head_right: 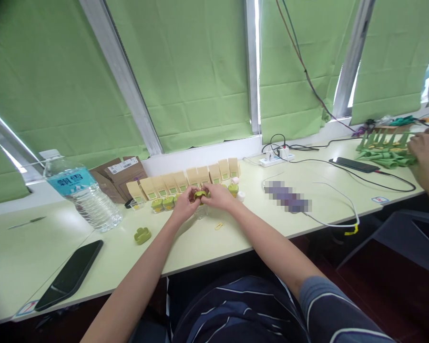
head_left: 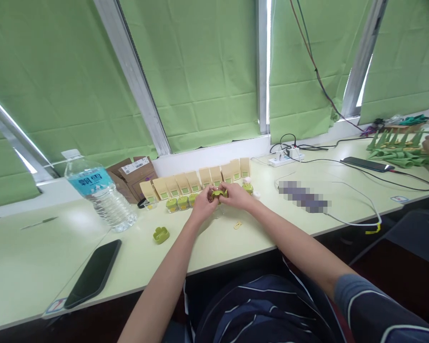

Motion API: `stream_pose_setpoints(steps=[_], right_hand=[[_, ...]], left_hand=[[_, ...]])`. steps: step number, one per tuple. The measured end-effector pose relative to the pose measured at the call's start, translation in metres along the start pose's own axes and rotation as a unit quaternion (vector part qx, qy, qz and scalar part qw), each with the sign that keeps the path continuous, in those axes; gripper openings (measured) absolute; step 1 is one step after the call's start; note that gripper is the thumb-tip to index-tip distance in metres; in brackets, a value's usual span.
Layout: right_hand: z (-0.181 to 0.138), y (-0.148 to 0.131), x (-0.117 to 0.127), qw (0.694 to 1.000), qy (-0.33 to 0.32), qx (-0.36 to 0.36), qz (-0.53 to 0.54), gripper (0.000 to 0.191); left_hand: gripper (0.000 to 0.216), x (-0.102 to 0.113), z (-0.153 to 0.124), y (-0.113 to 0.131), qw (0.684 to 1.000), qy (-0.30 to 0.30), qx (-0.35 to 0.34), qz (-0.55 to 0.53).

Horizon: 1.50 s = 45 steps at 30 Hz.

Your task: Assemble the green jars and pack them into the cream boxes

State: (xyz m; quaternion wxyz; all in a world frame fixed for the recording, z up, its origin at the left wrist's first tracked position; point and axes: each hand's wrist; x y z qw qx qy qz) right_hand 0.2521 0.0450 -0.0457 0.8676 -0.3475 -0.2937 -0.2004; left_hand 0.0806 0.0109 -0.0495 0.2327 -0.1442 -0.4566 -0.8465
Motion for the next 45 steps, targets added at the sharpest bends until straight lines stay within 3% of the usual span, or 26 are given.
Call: stream_pose_setpoints(steps=[6,36,45], right_hand=[[-0.0019,0.0017,0.0015,0.999,0.001,0.009,0.047,0.017],[-0.0017,0.0063,-0.0014,0.999,-0.008,0.011,0.049,0.015],[0.0010,0.0089,-0.0029,0.997,0.020,-0.004,0.071,0.015]], left_hand=[[0.018,0.0006,0.0007,0.0039,1.000,0.009,0.008,0.008],[0.020,0.0018,-0.0014,0.0047,0.998,0.003,-0.002,0.062],[0.035,0.0029,-0.0041,0.0104,0.997,-0.001,-0.056,0.046]])
Point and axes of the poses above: each hand's wrist, its own z-axis towards the middle knuckle, its own x-axis out of the back of the hand, y = z × x, and after that the axes turned 6 degrees about y, right-handed
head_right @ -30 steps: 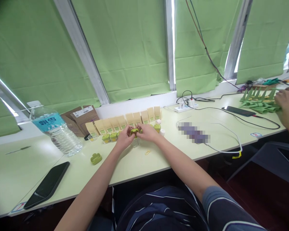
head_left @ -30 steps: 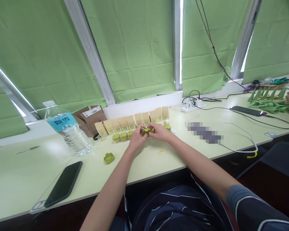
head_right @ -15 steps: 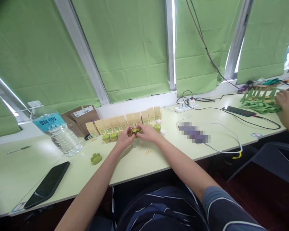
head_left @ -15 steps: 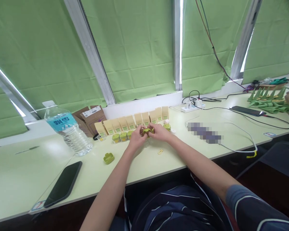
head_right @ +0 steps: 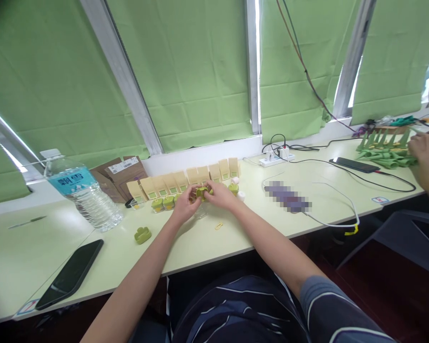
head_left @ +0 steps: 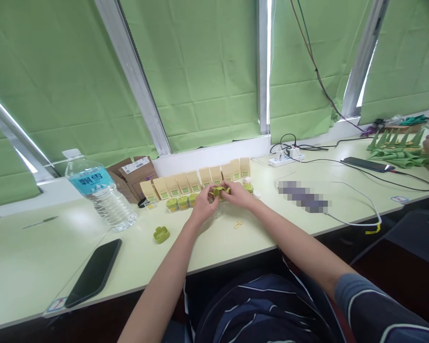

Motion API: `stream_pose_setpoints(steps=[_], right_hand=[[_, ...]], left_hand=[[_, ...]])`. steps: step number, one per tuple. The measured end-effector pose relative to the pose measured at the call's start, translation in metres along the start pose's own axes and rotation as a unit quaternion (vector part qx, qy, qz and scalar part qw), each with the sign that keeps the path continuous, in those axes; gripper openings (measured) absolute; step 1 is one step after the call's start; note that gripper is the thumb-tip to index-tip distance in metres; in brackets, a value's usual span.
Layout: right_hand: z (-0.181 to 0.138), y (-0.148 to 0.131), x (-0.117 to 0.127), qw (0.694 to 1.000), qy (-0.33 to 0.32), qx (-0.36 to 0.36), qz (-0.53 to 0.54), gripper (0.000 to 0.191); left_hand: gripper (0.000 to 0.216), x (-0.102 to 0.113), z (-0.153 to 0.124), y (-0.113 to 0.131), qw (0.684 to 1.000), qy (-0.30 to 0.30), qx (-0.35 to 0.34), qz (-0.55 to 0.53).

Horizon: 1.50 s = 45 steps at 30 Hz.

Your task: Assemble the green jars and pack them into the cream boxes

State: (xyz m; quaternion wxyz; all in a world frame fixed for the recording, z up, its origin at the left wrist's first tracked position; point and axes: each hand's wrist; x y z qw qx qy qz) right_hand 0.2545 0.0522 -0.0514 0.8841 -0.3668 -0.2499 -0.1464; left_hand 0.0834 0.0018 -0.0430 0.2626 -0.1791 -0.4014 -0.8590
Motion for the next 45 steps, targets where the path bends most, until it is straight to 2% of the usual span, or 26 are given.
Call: stream_pose_setpoints(steps=[5,11,16,22,26,29,33,45], right_hand=[[0.001,0.001,0.002,0.999,0.030,-0.024,0.030,0.027],[0.000,-0.005,0.004,0.996,-0.006,-0.037,0.075,0.035],[-0.001,-0.003,0.001,0.998,-0.039,-0.013,0.053,0.048],[-0.002,0.000,0.003,0.999,-0.029,0.003,0.040,0.047],[-0.002,-0.002,0.006,0.997,-0.035,-0.001,0.065,0.046],[-0.003,-0.002,0.006,0.996,-0.042,0.008,0.073,0.046],[-0.003,-0.002,0.005,0.995,-0.058,0.029,0.077,0.045],[-0.001,-0.001,0.007,0.996,-0.050,0.045,0.054,0.043]], left_hand=[[0.054,-0.001,0.002,-0.006,0.998,0.002,-0.052,0.024],[0.047,0.001,0.003,-0.009,0.994,0.038,-0.065,0.073],[0.046,0.001,0.001,-0.010,0.992,0.030,-0.089,0.082],[0.042,0.000,0.004,-0.015,0.993,0.031,-0.068,0.088],[0.025,0.000,0.004,-0.012,0.995,0.047,-0.014,0.088],[0.027,0.000,0.003,-0.010,0.996,0.029,0.012,0.088],[0.031,0.000,0.003,-0.010,0.995,0.016,0.012,0.095],[0.034,0.008,0.007,-0.015,0.993,0.021,-0.036,0.112]])
Point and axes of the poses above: each hand's wrist, its own z-axis towards the middle knuckle, its own x-axis out of the back of the hand, y = z × x, and after that the axes turned 6 degrees about y, right-handed
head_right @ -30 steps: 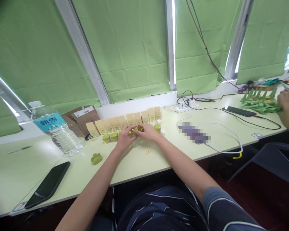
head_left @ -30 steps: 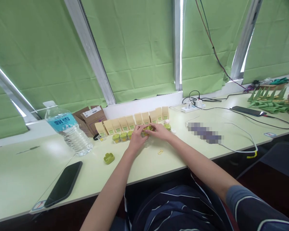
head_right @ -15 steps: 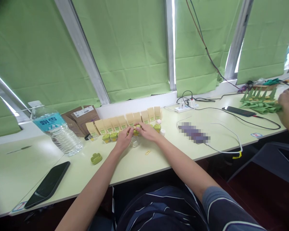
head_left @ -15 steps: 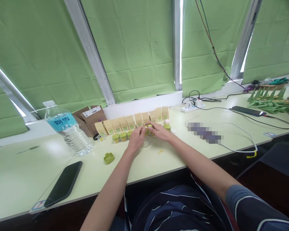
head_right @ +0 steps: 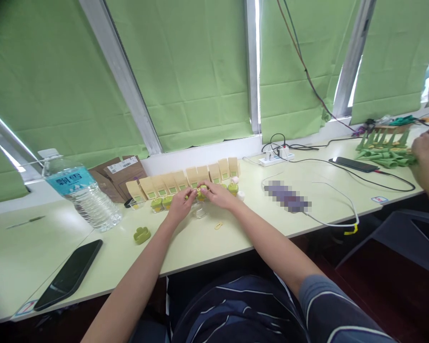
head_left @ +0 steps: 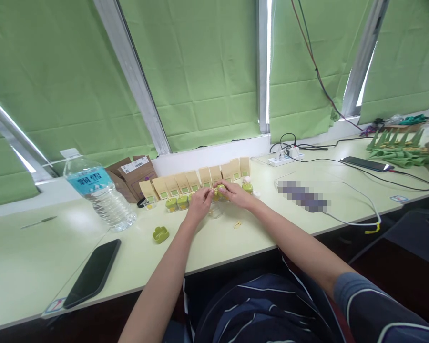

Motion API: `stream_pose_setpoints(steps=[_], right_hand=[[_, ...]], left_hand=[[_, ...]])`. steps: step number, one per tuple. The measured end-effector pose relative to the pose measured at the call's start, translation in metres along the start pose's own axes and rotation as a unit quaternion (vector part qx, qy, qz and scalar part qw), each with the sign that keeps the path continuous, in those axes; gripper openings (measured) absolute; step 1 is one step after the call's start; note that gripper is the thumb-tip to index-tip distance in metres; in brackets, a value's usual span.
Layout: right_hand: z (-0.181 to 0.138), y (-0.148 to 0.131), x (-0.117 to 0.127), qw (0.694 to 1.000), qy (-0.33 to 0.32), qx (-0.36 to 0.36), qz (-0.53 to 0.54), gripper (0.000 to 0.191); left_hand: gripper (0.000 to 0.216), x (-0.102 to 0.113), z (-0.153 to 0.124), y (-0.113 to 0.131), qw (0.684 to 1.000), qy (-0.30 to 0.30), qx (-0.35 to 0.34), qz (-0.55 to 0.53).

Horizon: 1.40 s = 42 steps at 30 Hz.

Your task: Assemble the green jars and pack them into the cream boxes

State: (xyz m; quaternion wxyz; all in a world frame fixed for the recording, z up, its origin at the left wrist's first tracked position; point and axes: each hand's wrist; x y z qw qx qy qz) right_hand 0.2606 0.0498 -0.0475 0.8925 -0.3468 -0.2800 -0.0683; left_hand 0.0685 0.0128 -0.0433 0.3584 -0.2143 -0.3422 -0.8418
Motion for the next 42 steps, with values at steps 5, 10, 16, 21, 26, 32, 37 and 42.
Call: stream_pose_setpoints(steps=[5,10,16,21,26,32,37,42], right_hand=[[-0.001,0.000,-0.002,1.000,0.002,-0.004,0.022,0.047],[-0.002,-0.003,-0.003,1.000,0.001,-0.016,0.026,0.047],[-0.003,-0.007,-0.001,0.999,0.004,-0.023,0.028,0.052],[-0.004,-0.011,-0.002,1.000,-0.008,-0.025,0.017,0.050],[-0.003,-0.010,-0.001,0.999,0.000,-0.038,0.001,0.045],[0.002,-0.002,0.009,0.995,0.088,-0.049,-0.024,0.034],[0.003,0.010,0.019,0.981,0.161,-0.074,-0.082,0.024],[0.003,0.028,0.032,0.941,0.238,-0.152,-0.188,0.025]], left_hand=[[0.032,-0.003,-0.002,0.001,0.999,0.009,0.018,-0.026],[0.027,0.000,-0.002,0.006,0.996,0.025,0.043,-0.072],[0.058,-0.001,-0.003,0.007,0.995,-0.007,-0.049,-0.082],[0.041,-0.005,-0.004,0.008,0.994,0.001,-0.082,-0.066],[0.039,-0.007,-0.004,0.004,0.993,0.010,-0.096,-0.063],[0.045,-0.007,-0.004,-0.002,0.995,0.009,-0.090,-0.048],[0.045,-0.007,-0.004,-0.001,0.995,-0.003,-0.089,-0.052],[0.044,-0.005,-0.005,0.002,0.996,-0.011,-0.081,-0.043]])
Point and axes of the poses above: each hand's wrist, its own z-axis towards the middle knuckle, its own x-axis out of the back of the hand, y = z × x, and after that the axes turned 6 degrees about y, right-handed
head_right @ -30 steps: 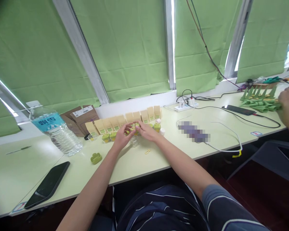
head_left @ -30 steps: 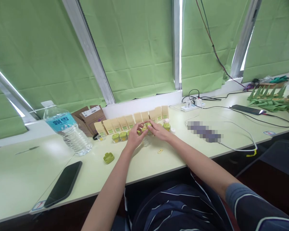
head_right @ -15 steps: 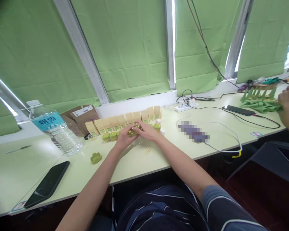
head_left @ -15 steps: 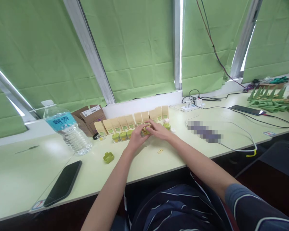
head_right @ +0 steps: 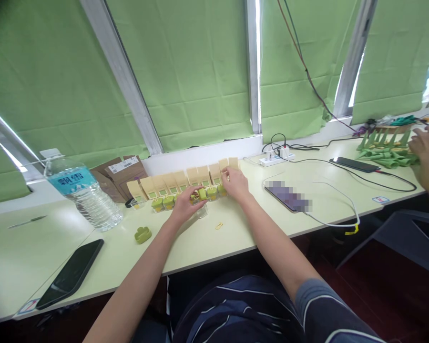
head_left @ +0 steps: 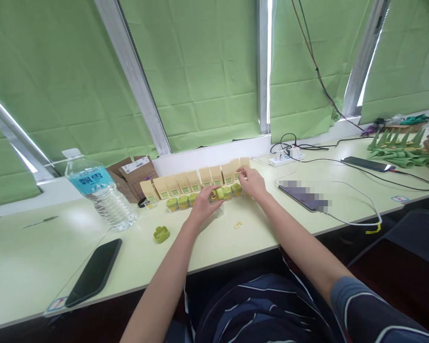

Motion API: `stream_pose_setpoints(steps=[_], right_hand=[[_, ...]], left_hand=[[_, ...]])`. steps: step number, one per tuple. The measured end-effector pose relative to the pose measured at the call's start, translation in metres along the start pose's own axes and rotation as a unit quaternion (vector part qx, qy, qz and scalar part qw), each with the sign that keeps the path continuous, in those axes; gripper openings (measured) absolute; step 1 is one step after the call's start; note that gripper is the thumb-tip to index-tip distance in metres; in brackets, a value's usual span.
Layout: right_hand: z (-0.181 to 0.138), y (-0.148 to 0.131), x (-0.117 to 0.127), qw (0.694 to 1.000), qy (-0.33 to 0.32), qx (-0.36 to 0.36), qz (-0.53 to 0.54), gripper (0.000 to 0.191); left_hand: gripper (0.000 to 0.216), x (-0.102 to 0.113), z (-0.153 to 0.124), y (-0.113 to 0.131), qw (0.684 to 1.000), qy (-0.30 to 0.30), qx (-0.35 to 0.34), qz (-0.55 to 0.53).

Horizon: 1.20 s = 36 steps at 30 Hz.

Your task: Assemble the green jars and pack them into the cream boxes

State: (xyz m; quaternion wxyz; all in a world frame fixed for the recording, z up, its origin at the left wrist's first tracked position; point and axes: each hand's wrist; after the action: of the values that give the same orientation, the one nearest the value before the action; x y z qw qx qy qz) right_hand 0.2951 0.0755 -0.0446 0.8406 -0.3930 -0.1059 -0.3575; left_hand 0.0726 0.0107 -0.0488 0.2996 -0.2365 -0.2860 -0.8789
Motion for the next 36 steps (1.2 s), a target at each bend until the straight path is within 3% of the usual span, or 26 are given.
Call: stream_pose_setpoints(steps=[4,11,16,24,32,36], right_hand=[[0.009,0.025,-0.002,0.998,-0.016,-0.054,-0.016,0.035],[0.019,0.079,-0.015,0.982,-0.032,-0.175,0.068,0.046],[0.020,0.101,-0.025,0.977,-0.062,-0.184,0.086,0.057],[0.019,0.107,-0.028,0.977,-0.125,-0.148,0.087,0.061],[0.019,0.103,-0.025,0.980,-0.086,-0.173,0.046,0.039],[0.020,0.103,-0.025,0.980,-0.079,-0.178,0.041,0.045]], left_hand=[[0.044,0.000,0.000,-0.001,1.000,-0.001,0.000,-0.003],[0.045,0.000,0.000,-0.003,1.000,-0.004,0.015,-0.003],[0.044,0.001,-0.001,-0.001,1.000,-0.005,0.025,0.000],[0.043,0.000,-0.001,-0.002,1.000,-0.005,0.025,0.000],[0.044,0.000,-0.001,-0.004,1.000,-0.012,0.024,-0.005],[0.043,0.000,-0.001,-0.005,1.000,-0.010,0.020,-0.006]])
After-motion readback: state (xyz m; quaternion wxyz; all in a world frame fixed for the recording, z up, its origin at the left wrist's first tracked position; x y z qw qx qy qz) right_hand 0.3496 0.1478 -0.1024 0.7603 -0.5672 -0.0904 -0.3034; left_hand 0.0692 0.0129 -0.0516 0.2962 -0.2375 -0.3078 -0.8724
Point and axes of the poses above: each hand's wrist, its own z-axis towards the middle knuckle, its own x-axis out of the back of the hand, y = z × x, and after that the axes turned 6 degrees about y, right-handed
